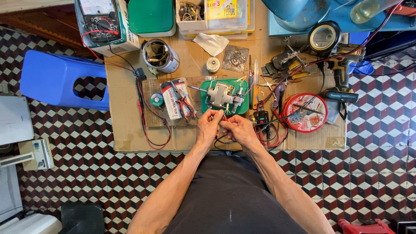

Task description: The person works on a small motor or fan assembly on a cluttered workbench, connecting wires and using a multimeter to test electrical continuity. They move to the wall to retrieve a cable, return to the bench, and continue testing the device with probes.

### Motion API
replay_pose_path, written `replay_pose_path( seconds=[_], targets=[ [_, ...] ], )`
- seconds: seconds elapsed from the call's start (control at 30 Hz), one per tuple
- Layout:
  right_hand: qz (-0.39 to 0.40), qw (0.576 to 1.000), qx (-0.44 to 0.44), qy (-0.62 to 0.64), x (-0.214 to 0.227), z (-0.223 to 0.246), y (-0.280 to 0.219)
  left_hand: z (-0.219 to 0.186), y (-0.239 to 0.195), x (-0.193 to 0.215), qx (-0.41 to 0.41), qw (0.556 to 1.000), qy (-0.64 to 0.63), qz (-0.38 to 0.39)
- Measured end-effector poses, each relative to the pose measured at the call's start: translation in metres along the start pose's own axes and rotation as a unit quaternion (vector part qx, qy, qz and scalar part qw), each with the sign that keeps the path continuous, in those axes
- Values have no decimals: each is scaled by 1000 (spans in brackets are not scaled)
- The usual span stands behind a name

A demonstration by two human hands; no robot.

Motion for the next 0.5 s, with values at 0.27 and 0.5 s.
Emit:
replay_pose_path(
  seconds=[0.27, 0.5],
  targets=[
    [3, 1000, 3, 8, -1, 5, -2, -2, 0, 1, -15, 1000, 10, 4],
    [-3, 1000, -2, 9, -3, -1, 3, -3, -1, 4, -12, 999, 30, -3]
  ],
)
Point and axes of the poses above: each hand's wrist, its own y-axis towards the middle knuckle, its own x-axis out of the back of the hand, z = x × y, the point moved 9 cm from there along y, towards the middle knuckle, and after that the axes turned 8 degrees about -y, right-handed, at the moved point
